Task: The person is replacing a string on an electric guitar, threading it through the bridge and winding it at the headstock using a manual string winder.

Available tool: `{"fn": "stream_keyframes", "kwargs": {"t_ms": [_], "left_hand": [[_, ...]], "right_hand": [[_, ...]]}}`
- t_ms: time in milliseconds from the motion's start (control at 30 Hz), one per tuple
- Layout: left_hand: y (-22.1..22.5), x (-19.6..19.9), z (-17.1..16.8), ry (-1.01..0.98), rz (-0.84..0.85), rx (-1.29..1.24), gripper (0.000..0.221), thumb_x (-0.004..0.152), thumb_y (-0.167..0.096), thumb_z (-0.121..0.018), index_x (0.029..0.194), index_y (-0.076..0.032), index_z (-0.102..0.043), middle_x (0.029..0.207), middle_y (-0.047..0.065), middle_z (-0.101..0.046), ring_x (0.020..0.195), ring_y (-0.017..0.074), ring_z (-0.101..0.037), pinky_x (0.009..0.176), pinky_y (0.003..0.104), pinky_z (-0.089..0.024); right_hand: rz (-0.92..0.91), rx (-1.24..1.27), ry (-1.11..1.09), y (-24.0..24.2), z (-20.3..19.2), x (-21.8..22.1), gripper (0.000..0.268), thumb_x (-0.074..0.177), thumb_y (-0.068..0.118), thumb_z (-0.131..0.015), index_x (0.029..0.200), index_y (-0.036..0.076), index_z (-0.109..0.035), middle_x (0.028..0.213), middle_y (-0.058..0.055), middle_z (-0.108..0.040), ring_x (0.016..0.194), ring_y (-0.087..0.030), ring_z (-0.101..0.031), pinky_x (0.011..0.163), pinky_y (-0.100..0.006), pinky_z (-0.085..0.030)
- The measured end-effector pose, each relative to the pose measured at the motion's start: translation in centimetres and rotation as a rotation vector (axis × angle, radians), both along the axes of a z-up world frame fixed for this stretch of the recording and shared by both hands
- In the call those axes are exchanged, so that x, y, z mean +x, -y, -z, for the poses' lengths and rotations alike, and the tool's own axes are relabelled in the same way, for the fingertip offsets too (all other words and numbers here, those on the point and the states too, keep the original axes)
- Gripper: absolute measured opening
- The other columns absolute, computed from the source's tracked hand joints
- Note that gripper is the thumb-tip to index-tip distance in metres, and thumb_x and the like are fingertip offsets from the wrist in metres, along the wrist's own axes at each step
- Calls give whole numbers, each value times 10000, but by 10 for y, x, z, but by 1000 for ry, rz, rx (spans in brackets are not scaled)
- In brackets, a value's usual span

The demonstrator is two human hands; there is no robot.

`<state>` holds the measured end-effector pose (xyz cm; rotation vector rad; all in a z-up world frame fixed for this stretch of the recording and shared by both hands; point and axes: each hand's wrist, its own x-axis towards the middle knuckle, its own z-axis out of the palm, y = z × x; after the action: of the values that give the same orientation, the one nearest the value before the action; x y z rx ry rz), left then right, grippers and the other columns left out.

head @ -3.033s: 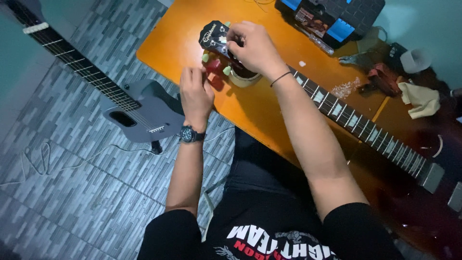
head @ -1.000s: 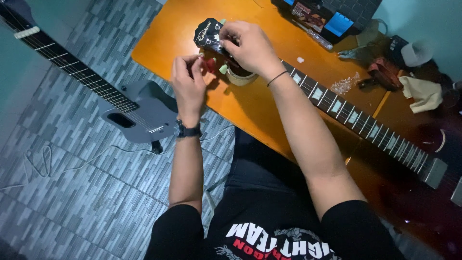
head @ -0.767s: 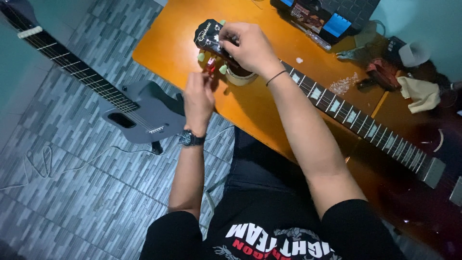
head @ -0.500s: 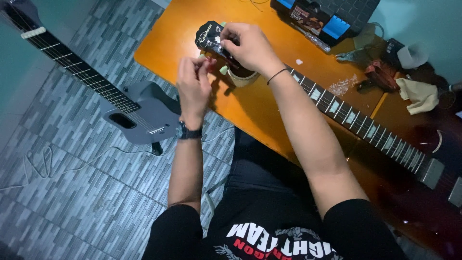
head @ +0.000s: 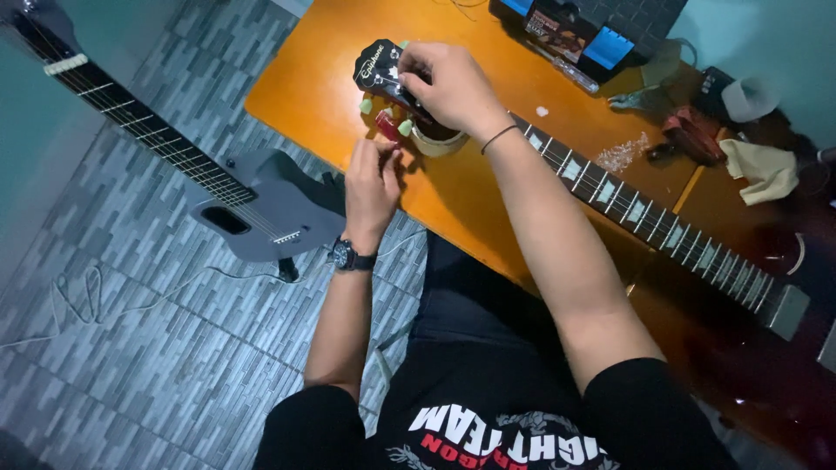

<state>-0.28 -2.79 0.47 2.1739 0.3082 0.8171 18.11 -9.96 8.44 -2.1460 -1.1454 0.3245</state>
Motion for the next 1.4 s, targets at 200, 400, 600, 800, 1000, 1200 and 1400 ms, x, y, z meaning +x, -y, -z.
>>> {"fn": "stream_keyframes", "kwargs": {"t_ms": [200,400,600,800,1000,1200,1400], "left_hand": [[-26,22,-16,138,-109,-58,76,1065,-39,-514,1009,-8,-554,1020,135,-615,923,212,-734,791,286,-626],[-40,14,14,-13,-252,95,46,1029,-13,-546,1018,26,-566,978,147,-530,883,278,-577,712,373,-533],[-13,3,18,-28,-65,53,21,985,72,-574,1000,57,-577,969,172,-561,830,277,-614,700,368,-568],[-9,10,-7,121,-49,14,54,1037,-59,-589,1045,-8,-606,987,130,-611,846,218,-591,715,304,-536],[-39,24,-5,73,-263,65,84,1031,-64,-578,988,8,-587,953,116,-578,860,217,-568,735,307,-528],[-38,17,22,-53,-261,60,94,1058,-108,-547,1028,-24,-577,990,110,-567,874,223,-570,709,329,-526],[-10,5,18,-89,-105,56,58,1009,-1,-599,965,27,-575,931,154,-584,801,248,-598,673,346,-538]], "right_hand": [[14,-18,26,-1,4,2,40,975,208,-668,943,185,-664,901,28,-706,771,-170,-586,621,-360,-426],[21,-11,12,1,1,-1,49,981,210,-656,938,188,-658,882,33,-690,761,-174,-575,621,-361,-419],[22,-32,20,0,-2,-3,45,996,208,-649,965,185,-674,911,30,-719,795,-173,-602,621,-364,-439],[1,-16,53,-1,5,1,42,988,212,-648,970,185,-674,970,24,-726,812,-186,-611,623,-371,-449],[-3,12,54,0,6,1,39,986,201,-657,961,171,-663,974,6,-719,843,-202,-632,640,-375,-454],[-9,24,73,-1,8,2,42,988,206,-669,968,170,-679,980,0,-730,845,-209,-633,660,-374,-469],[10,4,59,0,2,-2,42,988,202,-667,956,176,-670,985,-2,-742,867,-217,-653,662,-387,-475]]}}
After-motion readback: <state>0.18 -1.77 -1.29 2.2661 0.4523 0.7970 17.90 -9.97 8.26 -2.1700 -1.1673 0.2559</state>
